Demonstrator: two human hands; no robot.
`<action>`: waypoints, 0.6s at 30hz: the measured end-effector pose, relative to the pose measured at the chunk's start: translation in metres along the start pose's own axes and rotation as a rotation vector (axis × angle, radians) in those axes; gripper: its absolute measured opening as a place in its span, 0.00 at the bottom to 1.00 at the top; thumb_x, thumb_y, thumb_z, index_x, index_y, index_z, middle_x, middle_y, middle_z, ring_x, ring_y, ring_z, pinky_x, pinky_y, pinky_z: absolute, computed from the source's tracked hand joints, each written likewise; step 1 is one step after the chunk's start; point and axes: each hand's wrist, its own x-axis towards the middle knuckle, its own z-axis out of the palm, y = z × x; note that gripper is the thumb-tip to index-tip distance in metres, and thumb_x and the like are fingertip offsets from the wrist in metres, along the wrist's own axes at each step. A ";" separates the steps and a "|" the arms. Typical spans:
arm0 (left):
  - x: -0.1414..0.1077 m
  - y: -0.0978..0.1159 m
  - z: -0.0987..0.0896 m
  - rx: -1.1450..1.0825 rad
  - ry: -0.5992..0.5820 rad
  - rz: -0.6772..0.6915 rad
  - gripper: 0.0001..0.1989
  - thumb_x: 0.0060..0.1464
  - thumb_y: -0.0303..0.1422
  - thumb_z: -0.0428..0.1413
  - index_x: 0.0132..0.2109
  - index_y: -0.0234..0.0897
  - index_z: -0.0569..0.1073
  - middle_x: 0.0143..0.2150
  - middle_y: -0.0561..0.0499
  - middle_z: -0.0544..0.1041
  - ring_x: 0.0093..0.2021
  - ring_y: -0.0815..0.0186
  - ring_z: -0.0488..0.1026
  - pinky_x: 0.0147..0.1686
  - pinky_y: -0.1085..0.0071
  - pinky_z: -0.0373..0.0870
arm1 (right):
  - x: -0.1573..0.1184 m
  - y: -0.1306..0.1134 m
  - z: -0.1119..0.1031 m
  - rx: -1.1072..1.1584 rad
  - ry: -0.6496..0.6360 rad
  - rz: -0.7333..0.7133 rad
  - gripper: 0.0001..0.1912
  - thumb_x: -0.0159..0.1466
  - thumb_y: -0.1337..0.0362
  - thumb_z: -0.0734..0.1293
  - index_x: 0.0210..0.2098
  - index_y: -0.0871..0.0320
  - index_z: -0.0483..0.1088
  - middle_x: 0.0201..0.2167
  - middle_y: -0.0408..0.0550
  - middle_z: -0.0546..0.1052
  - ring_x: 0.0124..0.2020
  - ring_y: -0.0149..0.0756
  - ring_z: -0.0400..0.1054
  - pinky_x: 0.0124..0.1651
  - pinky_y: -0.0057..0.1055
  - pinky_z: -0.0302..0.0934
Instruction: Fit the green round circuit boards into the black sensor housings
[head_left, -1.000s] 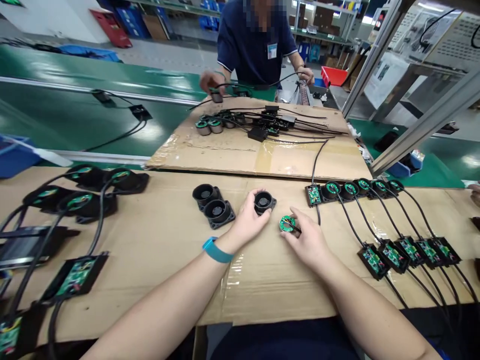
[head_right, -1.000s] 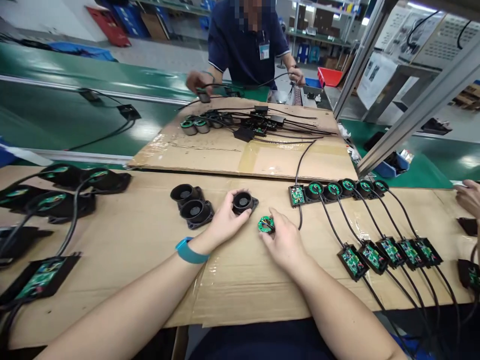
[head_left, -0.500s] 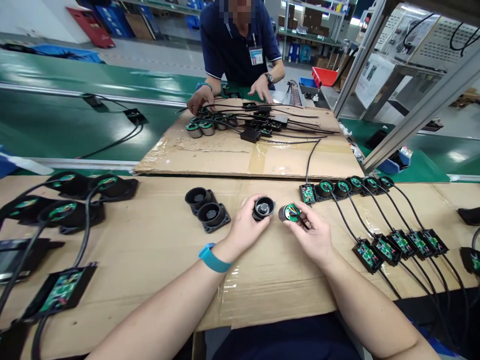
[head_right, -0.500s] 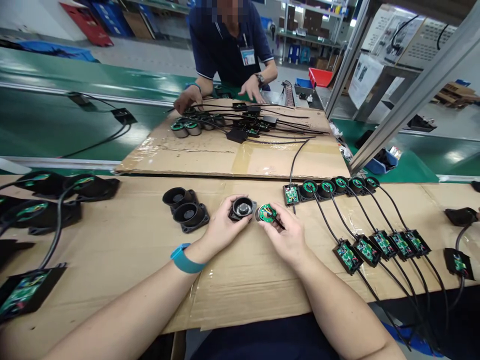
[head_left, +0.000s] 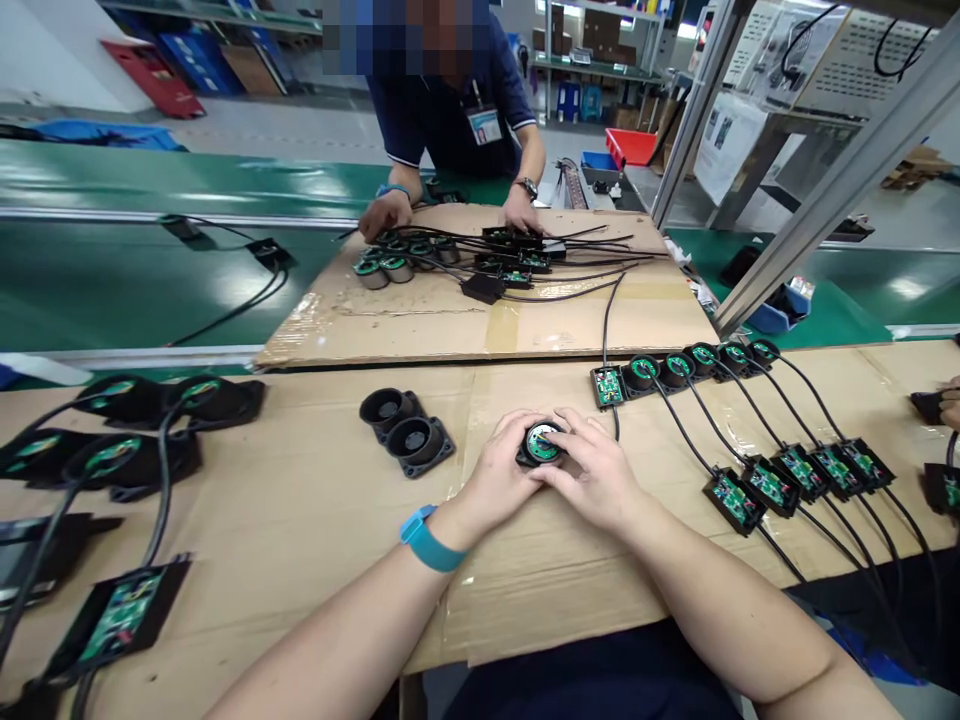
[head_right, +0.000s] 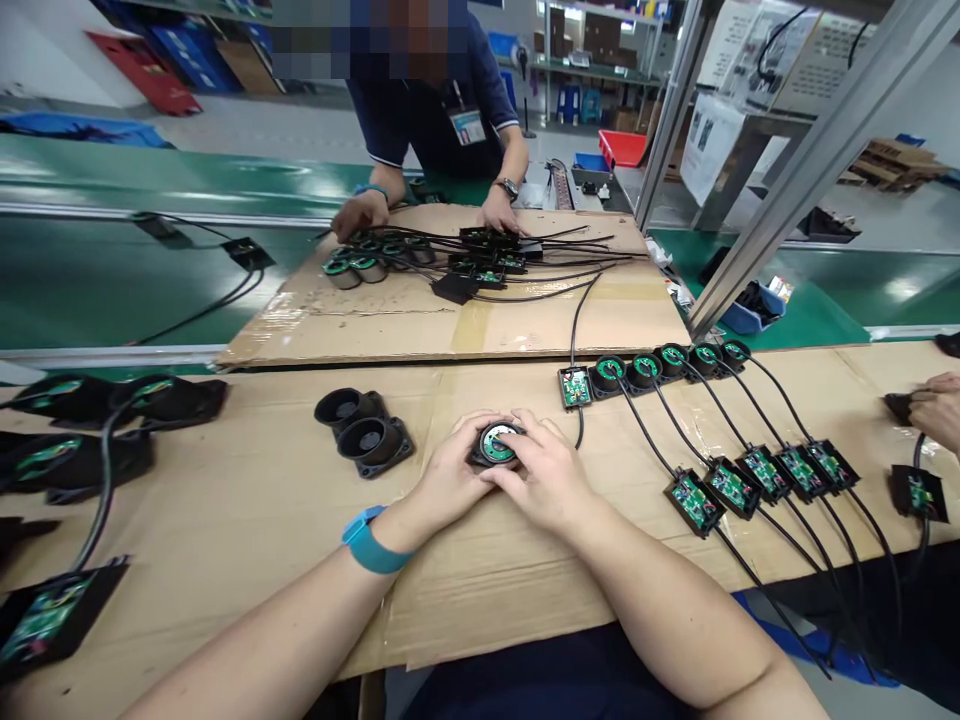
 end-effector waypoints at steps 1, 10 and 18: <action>0.000 -0.001 0.000 -0.005 0.002 -0.014 0.22 0.58 0.35 0.63 0.58 0.41 0.70 0.58 0.42 0.74 0.60 0.54 0.71 0.62 0.51 0.70 | 0.000 0.000 0.000 -0.008 -0.021 0.012 0.21 0.64 0.56 0.74 0.55 0.55 0.75 0.63 0.59 0.72 0.58 0.48 0.70 0.61 0.48 0.66; -0.005 -0.013 -0.005 -0.127 -0.214 -0.117 0.73 0.36 0.57 0.71 0.76 0.47 0.34 0.72 0.33 0.60 0.71 0.44 0.61 0.69 0.43 0.58 | 0.012 0.001 0.001 -0.064 -0.229 0.080 0.19 0.64 0.62 0.74 0.54 0.57 0.75 0.56 0.56 0.77 0.57 0.45 0.71 0.63 0.42 0.65; 0.000 -0.018 -0.010 -0.164 0.361 0.018 0.48 0.55 0.70 0.40 0.67 0.37 0.60 0.61 0.33 0.71 0.62 0.48 0.71 0.62 0.48 0.67 | 0.009 -0.015 0.002 -0.172 -0.174 0.061 0.19 0.68 0.53 0.69 0.53 0.58 0.75 0.53 0.58 0.77 0.50 0.45 0.75 0.55 0.40 0.70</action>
